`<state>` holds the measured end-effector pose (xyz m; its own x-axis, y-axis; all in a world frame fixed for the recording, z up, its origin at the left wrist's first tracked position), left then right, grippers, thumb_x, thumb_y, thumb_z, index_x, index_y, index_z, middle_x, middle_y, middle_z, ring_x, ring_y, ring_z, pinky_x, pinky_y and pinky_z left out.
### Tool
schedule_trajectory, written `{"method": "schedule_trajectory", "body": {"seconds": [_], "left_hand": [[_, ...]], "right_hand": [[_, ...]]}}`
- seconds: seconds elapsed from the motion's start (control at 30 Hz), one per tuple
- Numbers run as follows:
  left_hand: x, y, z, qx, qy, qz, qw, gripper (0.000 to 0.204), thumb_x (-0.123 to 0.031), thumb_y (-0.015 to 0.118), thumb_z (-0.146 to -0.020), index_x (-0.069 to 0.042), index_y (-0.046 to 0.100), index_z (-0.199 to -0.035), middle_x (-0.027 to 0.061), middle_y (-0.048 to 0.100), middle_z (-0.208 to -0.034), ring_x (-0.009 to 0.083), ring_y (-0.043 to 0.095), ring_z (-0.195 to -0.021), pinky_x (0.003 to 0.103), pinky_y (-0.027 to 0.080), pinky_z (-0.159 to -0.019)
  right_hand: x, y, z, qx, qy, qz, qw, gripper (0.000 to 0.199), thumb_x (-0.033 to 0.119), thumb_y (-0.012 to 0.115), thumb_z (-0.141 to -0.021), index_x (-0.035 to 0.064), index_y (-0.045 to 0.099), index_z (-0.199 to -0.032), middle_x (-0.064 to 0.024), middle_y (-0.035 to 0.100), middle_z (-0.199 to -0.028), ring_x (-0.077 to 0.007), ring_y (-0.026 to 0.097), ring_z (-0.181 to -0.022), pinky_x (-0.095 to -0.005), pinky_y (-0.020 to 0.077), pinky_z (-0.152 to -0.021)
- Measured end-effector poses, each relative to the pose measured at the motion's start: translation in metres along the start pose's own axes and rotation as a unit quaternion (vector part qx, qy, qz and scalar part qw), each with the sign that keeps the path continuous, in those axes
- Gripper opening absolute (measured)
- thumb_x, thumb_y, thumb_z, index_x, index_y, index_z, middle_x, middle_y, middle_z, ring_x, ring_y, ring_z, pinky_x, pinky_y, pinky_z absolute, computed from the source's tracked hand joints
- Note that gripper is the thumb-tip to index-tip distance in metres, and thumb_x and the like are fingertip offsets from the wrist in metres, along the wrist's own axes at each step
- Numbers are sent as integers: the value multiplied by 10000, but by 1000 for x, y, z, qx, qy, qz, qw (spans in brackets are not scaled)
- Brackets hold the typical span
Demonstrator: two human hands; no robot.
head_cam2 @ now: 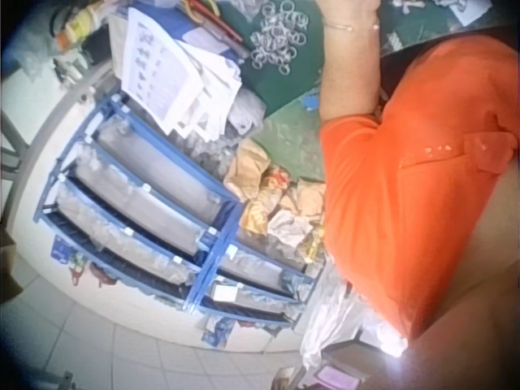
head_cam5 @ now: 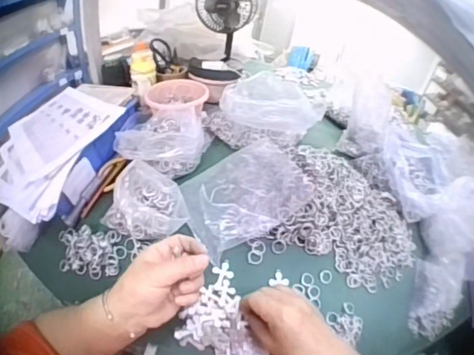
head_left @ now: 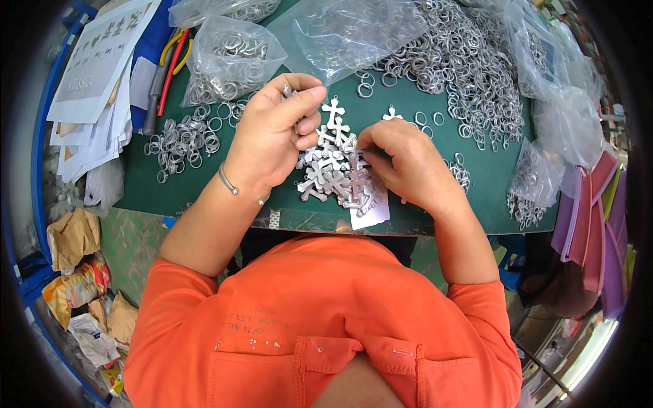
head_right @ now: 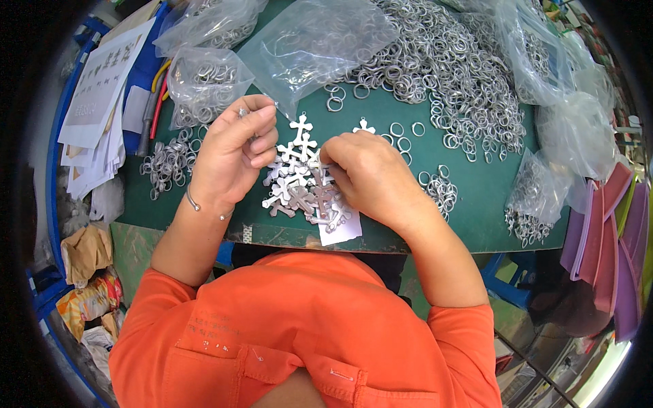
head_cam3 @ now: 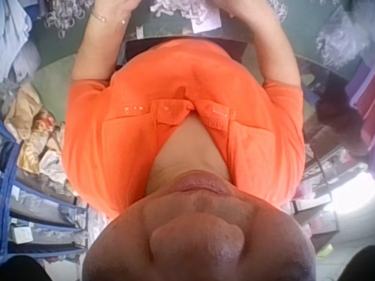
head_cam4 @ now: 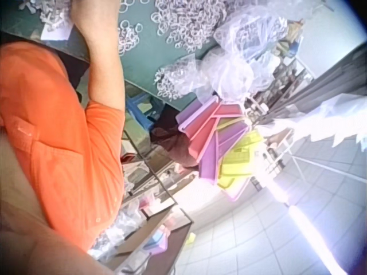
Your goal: The person empties a bag of cross-shaped charms and small rings onto a table, gathers a group of them into a pile, and then places them one by one into a plastic bag. They then write on a small piece of paper with a pen before placing the paper into the bag.
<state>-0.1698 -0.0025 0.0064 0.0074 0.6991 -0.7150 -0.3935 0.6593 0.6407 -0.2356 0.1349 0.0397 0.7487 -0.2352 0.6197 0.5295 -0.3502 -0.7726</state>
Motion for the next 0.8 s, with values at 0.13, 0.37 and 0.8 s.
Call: {"method": "schedule_trajectory", "body": {"seconds": [0.13, 0.37, 0.8], "left_hand": [[8, 5, 2, 18, -6, -64, 998, 191, -59, 618, -890, -30, 554, -1068, -23, 487, -772, 41, 410, -596, 187, 325, -499], [19, 11, 4, 35, -41, -171, 984, 192, -112, 660, -884, 14, 617, -1022, -8, 552, -740, 40, 456, -571, 185, 365, -488], [25, 11, 5, 29, -66, -173, 982, 122, -111, 622, -908, -1, 610, -959, 44, 605, -788, 61, 479, -581, 195, 369, -482]], "right_hand": [[-26, -2, 8, -36, 146, -192, 970, 99, -34, 635, -792, 5, 611, -880, -81, 652, -784, -183, 641, -701, -290, 494, -601], [-37, 1, 16, -69, 267, -479, 833, 66, -14, 645, -840, -27, 615, -897, -92, 679, -821, -126, 662, -731, -231, 529, -600], [-13, -11, 47, -6, 129, -89, 988, 255, 21, 713, -744, 21, 597, -970, -101, 630, -865, -224, 629, -758, -324, 516, -666]]}}
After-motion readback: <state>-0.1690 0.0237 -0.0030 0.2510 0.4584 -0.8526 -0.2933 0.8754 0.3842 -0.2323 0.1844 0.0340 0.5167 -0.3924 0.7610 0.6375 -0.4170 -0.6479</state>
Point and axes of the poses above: each hand's wrist, its own z-axis away from the middle knuckle, its own y-axis out of the palm, x = y × z, the point moved 7 cm from there along -z, towards the middle knuckle
